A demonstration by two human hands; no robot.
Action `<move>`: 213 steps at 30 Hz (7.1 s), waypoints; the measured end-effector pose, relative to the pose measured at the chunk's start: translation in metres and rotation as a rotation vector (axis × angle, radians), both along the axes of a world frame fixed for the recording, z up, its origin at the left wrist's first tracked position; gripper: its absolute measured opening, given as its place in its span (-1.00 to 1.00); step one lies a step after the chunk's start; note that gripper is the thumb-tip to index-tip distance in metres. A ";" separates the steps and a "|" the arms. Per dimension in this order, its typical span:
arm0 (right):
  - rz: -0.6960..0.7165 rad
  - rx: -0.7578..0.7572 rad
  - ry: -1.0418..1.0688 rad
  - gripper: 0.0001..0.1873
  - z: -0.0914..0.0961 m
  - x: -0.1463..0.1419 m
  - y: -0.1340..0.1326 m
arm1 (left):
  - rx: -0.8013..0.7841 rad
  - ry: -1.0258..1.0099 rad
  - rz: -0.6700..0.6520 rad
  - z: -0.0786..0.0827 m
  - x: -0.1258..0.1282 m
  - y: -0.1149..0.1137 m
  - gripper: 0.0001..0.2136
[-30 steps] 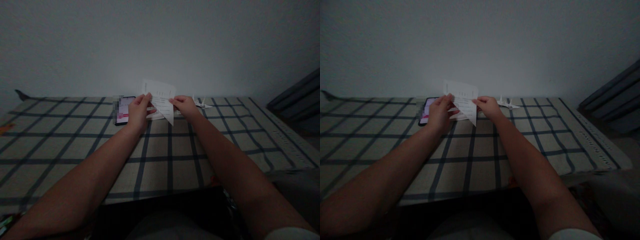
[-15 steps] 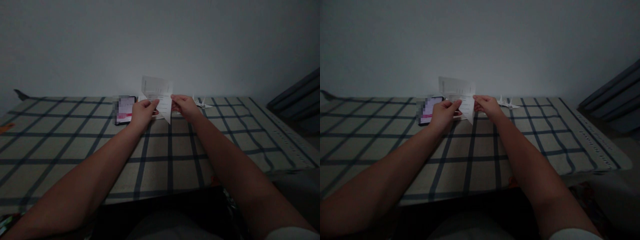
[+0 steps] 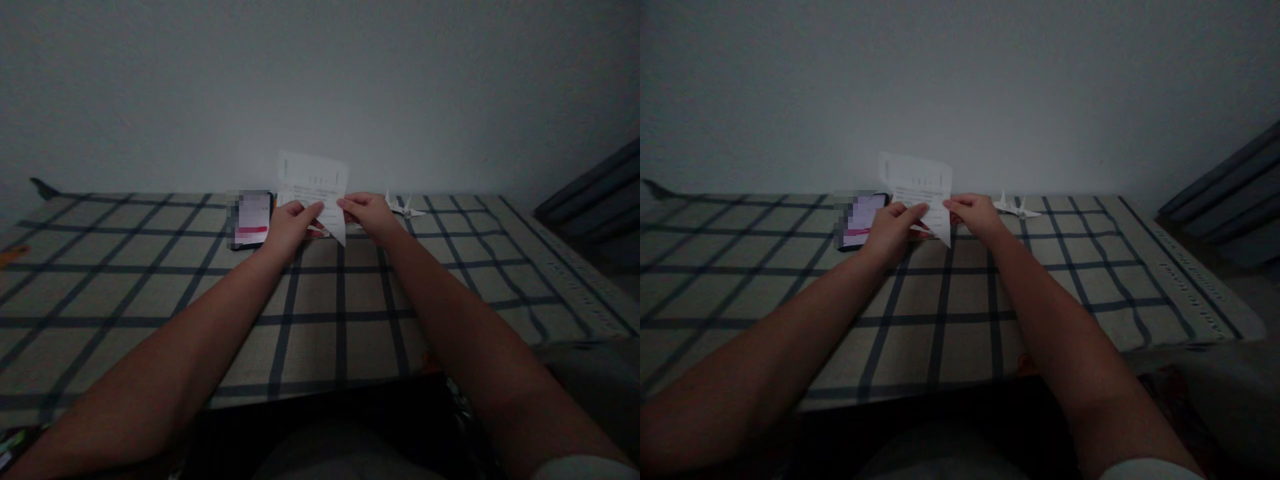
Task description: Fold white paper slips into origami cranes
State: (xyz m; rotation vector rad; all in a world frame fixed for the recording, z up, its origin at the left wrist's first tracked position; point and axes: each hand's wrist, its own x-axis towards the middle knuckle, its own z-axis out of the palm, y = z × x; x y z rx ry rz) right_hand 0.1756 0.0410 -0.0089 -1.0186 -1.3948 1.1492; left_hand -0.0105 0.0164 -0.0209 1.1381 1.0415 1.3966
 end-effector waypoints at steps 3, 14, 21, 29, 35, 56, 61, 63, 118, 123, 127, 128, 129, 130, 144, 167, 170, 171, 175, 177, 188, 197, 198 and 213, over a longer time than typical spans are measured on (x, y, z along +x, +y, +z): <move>-0.031 0.005 -0.011 -0.78 -0.001 0.001 0.003 | -0.026 0.024 -0.082 0.000 0.002 -0.002 -0.66; 0.144 -0.100 0.097 -0.78 -0.001 0.003 -0.001 | 0.082 0.206 0.022 -0.003 -0.003 0.000 -0.69; 0.055 -0.029 0.064 -0.86 -0.004 0.002 0.005 | -0.012 0.077 -0.031 0.002 0.002 -0.005 -0.71; -0.019 -0.003 0.087 -0.77 -0.006 0.002 0.010 | 0.025 0.042 -0.011 0.002 0.003 -0.002 -0.65; -0.054 0.019 0.130 -0.78 -0.005 -0.001 0.009 | -0.036 -0.020 -0.147 0.006 0.002 -0.006 -0.72; -0.116 0.185 0.150 -0.61 -0.014 -0.011 0.012 | 0.046 0.166 -0.070 0.003 0.005 -0.011 -0.63; -0.153 0.197 0.175 -0.59 -0.013 -0.010 0.014 | 0.003 0.148 -0.306 -0.003 0.007 -0.010 -0.51; -0.157 0.205 0.171 -0.58 -0.013 -0.010 0.014 | 0.042 0.205 -0.299 -0.004 0.008 -0.010 -0.51; -0.078 0.176 0.053 -0.73 -0.008 -0.001 0.010 | -0.015 0.015 -0.165 0.005 0.007 -0.007 -0.78; -0.084 0.138 0.042 -0.69 -0.009 -0.002 0.011 | -0.045 0.006 -0.170 0.007 0.004 -0.005 -0.78; -0.064 0.119 0.027 -0.72 -0.008 -0.001 0.009 | -0.065 -0.038 -0.137 0.010 0.003 -0.006 -0.88; -0.062 0.116 0.018 -0.73 -0.007 0.000 0.009 | -0.056 -0.042 -0.131 0.011 0.003 -0.006 -0.90; -0.059 0.112 0.012 -0.74 -0.007 0.000 0.009 | -0.044 -0.039 -0.123 0.011 0.003 -0.006 -0.91; -0.057 0.106 0.009 -0.75 -0.008 0.001 0.010 | -0.033 -0.029 -0.115 0.011 0.003 -0.006 -0.92; -0.001 -0.006 0.048 -0.84 -0.009 0.006 0.013 | 0.002 -0.089 -0.114 0.005 -0.001 0.000 -0.90; 0.028 -0.061 -0.016 -0.89 -0.004 0.012 0.009 | 0.061 -0.201 0.004 -0.004 -0.003 0.012 -0.79; 0.037 -0.062 -0.011 -0.89 -0.004 0.012 0.009 | 0.092 -0.203 0.014 -0.008 -0.003 0.015 -0.76; 0.039 -0.064 -0.011 -0.90 -0.004 0.012 0.009 | 0.093 -0.199 0.016 -0.008 -0.003 0.015 -0.75; 0.027 -0.081 0.000 -0.90 -0.002 0.012 0.007 | 0.091 -0.193 0.038 -0.006 -0.002 0.014 -0.78; 0.026 -0.080 -0.006 -0.89 -0.001 0.012 0.007 | 0.094 -0.201 0.053 -0.004 -0.002 0.013 -0.81; 0.038 -0.068 -0.031 -0.91 -0.001 0.014 0.006 | 0.022 -0.126 -0.030 -0.003 -0.002 0.009 -0.90; 0.095 -0.084 -0.023 -0.87 -0.005 0.016 0.009 | -0.017 -0.170 0.006 -0.003 -0.002 0.011 -0.84; 0.104 -0.089 -0.016 -0.87 -0.006 0.016 0.009 | -0.007 -0.170 0.012 -0.003 -0.003 0.011 -0.81; 0.153 -0.178 0.150 -0.76 -0.004 0.014 0.007 | 0.046 -0.148 0.033 -0.003 -0.001 0.011 -0.76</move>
